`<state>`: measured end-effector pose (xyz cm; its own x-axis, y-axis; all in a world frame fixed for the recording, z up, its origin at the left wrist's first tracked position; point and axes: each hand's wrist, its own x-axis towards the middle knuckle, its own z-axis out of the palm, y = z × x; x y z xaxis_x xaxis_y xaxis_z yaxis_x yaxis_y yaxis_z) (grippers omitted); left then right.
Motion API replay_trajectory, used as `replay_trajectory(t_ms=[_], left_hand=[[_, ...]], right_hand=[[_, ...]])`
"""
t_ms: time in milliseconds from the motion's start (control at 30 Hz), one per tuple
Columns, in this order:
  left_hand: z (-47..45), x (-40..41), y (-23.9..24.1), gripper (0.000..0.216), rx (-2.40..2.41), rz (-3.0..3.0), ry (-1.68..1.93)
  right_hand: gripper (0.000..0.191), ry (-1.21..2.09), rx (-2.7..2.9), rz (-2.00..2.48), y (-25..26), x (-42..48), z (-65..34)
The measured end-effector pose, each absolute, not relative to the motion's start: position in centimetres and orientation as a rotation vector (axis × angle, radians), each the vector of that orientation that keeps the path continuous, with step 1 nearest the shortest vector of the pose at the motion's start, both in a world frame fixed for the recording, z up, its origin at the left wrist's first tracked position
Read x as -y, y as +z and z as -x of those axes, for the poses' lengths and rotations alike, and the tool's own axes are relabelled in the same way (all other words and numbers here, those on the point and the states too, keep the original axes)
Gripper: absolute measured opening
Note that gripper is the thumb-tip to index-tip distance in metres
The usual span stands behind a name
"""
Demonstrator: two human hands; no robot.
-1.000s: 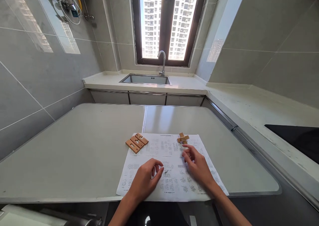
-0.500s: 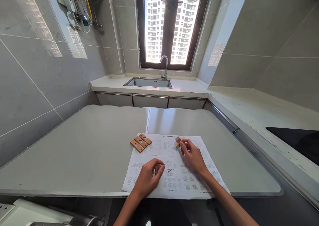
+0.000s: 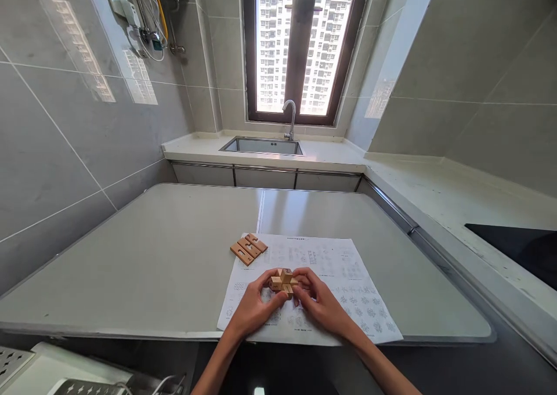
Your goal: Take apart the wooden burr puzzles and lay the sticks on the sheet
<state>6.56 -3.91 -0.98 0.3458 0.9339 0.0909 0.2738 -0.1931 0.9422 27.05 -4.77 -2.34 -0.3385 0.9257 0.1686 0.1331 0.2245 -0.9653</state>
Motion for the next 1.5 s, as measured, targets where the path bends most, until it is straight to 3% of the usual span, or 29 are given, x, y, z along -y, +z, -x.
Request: replay_trajectory(t_ms=[200, 700, 933, 1167, 1500], left_hand=[[-7.0, 4.1, -0.2, 0.054, -1.065, -1.7, 0.892], [-7.4, 4.2, -0.4, 0.048, -1.14, -1.809, 0.826], [-7.5, 4.3, -0.4, 0.045, -1.145, -1.8, 0.823], [-7.5, 4.3, -0.4, 0.046, -1.134, -1.816, 0.803], [-7.6, 4.3, -0.7, 0.041, -1.133, -1.86, 0.778]], right_hand=[[0.032, 1.244, 1.657, 0.998, -3.2, 4.6, -27.3], [0.006, 0.761, 1.786, 1.157, -4.8, 5.4, -26.9], [0.023, 0.971, 1.723, 1.175, -4.5, 5.0, -27.2], [0.008, 0.987, 1.753, 1.108, -3.6, 4.6, -27.4], [0.016, 1.023, 1.674, 1.169, -3.9, 4.6, -27.5]])
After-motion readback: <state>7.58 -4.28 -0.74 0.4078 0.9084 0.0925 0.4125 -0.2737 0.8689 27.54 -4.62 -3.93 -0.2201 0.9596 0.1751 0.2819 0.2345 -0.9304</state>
